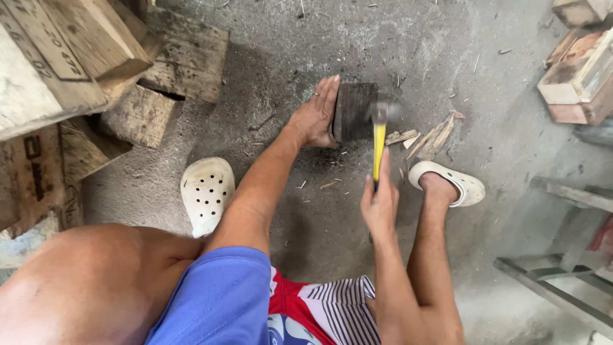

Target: The person sits on a concrete floor and uses a hammer to split small rectangular blocks of wood. They repeatedly pick up a block, position it on the ground, and strike it with the hammer to break it into smaller pieces, then place the processed pieces into a nearby pile.

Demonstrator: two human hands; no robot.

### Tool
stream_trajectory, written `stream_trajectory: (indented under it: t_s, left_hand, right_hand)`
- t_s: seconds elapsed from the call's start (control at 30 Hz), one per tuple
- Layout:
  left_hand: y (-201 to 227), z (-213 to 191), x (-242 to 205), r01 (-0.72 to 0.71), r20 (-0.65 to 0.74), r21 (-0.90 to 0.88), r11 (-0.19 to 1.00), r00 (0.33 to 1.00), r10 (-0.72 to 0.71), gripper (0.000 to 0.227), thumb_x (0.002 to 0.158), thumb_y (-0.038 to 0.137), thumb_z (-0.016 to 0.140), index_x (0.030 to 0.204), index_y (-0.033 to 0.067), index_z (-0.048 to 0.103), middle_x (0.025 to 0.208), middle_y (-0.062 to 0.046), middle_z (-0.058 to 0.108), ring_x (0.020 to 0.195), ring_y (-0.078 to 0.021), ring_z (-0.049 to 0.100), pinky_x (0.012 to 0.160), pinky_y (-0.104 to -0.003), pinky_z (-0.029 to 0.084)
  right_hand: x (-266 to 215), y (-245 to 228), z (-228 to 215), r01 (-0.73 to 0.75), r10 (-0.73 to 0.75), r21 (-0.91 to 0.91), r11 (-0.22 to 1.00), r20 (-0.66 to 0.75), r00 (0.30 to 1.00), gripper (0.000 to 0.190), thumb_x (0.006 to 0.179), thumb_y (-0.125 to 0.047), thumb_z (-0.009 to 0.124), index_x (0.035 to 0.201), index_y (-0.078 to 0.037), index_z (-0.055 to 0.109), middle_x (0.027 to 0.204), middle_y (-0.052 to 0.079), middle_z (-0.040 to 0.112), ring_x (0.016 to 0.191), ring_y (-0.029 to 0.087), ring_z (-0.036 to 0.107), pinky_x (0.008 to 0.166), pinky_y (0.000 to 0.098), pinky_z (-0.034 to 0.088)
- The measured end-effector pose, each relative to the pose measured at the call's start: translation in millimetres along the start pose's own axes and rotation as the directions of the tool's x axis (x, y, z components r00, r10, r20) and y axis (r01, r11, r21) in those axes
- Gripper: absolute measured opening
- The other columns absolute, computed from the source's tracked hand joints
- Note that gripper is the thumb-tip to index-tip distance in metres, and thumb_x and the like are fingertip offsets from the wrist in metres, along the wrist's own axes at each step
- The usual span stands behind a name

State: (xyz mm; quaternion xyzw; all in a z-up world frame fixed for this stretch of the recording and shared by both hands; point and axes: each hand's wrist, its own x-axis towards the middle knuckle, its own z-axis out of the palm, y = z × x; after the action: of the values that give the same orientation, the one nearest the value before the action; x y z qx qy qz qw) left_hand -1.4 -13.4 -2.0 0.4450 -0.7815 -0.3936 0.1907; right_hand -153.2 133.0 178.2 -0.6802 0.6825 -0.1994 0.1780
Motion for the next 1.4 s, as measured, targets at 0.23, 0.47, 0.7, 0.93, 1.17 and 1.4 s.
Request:
stream_trajectory:
  t_s: [0.23, 0.47, 0.7, 0.93, 1.17, 1.4]
  left_hand:
    - [5, -1, -4, 0.006, 0.029, 0.016, 1.000, 1.000, -0.006, 0.160, 0.053, 0.049, 0.097, 0.156, 0.0030, -0.017, 0.166, -0.025, 0.006, 0.155, -0.0454, 0.013, 0.121, -0.048, 0.036]
    - [7, -5, -3, -0.042, -0.026, -0.019, 0.999, 0.999, 0.041, 0.161, 0.050, 0.048, 0.099, 0.156, 0.0014, -0.013, 0.165, -0.025, 0.009, 0.154, -0.0442, 0.011, 0.123, -0.048, 0.034]
    - [4, -5, -4, -0.037, -0.021, 0.017, 0.999, 0.999, 0.037, 0.161, 0.049, 0.048, 0.100, 0.154, -0.0002, -0.013, 0.164, -0.027, 0.010, 0.153, -0.0456, 0.015, 0.122, -0.048, 0.032]
    - [-4, 4, -2, -0.059, -0.009, 0.036, 0.998, 0.998, 0.059, 0.163, 0.049, 0.048, 0.099, 0.154, -0.0011, -0.016, 0.165, -0.028, 0.009, 0.153, -0.0463, 0.016, 0.123, -0.047, 0.034]
    - [5, 0, -2, 0.027, 0.089, 0.044, 0.999, 0.996, -0.031, 0.164, 0.050, 0.050, 0.098, 0.155, 0.0019, -0.017, 0.168, -0.025, 0.007, 0.155, -0.0439, 0.014, 0.120, -0.046, 0.037]
    - [1, 2, 2, -0.025, 0.042, 0.055, 0.998, 0.999, 0.022, 0.163, 0.050, 0.052, 0.097, 0.154, 0.0005, -0.017, 0.166, -0.026, 0.007, 0.154, -0.0450, 0.014, 0.120, -0.047, 0.037]
  right_hand:
    - [9, 2, 8, -0.252, 0.259, -0.102, 0.962, 0.060, 0.964, 0.067, 0.102, -0.005, 0.058, 0.164, -0.013, 0.033, 0.114, 0.033, 0.064, 0.098, 0.045, 0.068, 0.085, 0.0477, 0.053]
    - [-15, -6, 5, 0.214, -0.223, -0.087, 0.973, -0.110, 0.969, 0.068, 0.104, -0.003, 0.055, 0.165, -0.014, 0.027, 0.114, 0.036, 0.063, 0.100, 0.044, 0.068, 0.083, 0.0437, 0.056]
    - [-11, -5, 13, -0.308, 0.308, -0.002, 0.951, 0.067, 0.949, 0.068, 0.099, -0.002, 0.057, 0.162, -0.010, 0.033, 0.091, 0.029, 0.066, 0.073, 0.037, 0.067, 0.071, 0.0415, 0.052]
    - [-45, 13, 14, -0.050, 0.052, 0.041, 0.998, -0.054, 0.997, 0.066, 0.099, -0.002, 0.061, 0.160, -0.009, 0.038, 0.112, 0.032, 0.068, 0.093, 0.037, 0.075, 0.079, 0.0391, 0.056]
    - [33, 31, 7, -0.059, 0.060, -0.013, 0.998, 0.027, 0.998, 0.069, 0.100, -0.004, 0.062, 0.163, -0.011, 0.034, 0.110, 0.029, 0.069, 0.088, 0.039, 0.072, 0.077, 0.0434, 0.056]
    - [-32, 13, -9, -0.250, 0.255, -0.060, 0.966, 0.088, 0.963, 0.071, 0.098, -0.005, 0.060, 0.163, -0.016, 0.033, 0.109, 0.031, 0.065, 0.085, 0.038, 0.073, 0.077, 0.0422, 0.056]
